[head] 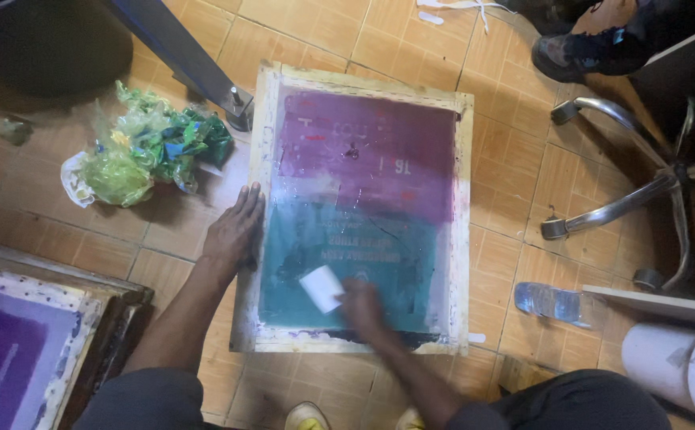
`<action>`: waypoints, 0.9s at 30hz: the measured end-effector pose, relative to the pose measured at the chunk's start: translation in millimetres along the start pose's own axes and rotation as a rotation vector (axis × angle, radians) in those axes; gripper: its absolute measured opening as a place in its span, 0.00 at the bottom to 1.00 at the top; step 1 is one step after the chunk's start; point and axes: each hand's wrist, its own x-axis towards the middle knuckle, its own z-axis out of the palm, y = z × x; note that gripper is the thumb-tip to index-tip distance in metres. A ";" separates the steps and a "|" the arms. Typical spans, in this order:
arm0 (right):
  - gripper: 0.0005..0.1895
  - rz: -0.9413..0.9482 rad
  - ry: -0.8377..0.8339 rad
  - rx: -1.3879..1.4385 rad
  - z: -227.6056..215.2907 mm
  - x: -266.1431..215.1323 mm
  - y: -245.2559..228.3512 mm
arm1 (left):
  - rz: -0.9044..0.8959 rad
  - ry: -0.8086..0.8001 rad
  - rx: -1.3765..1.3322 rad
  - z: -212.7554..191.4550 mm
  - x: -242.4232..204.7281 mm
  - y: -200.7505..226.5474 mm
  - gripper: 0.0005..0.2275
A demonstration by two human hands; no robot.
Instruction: The person pours water onto a framed screen and scrubs the surface with a white card to remove residue. They repeat this process on a second frame, then place the cleaned frames aside.
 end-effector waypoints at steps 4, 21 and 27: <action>0.17 -0.106 0.040 -0.424 -107.4 66.6 57.3 | 0.023 0.018 -0.030 3.2 -2.4 -2.5 0.42; 0.19 -0.152 0.029 -0.397 -24.2 161.7 -89.3 | 0.009 0.021 -0.018 -8.0 -1.9 3.8 0.44; 0.17 -0.574 -0.295 -0.640 -9.4 102.8 -52.1 | 0.024 0.073 -0.065 -9.0 -5.1 6.0 0.34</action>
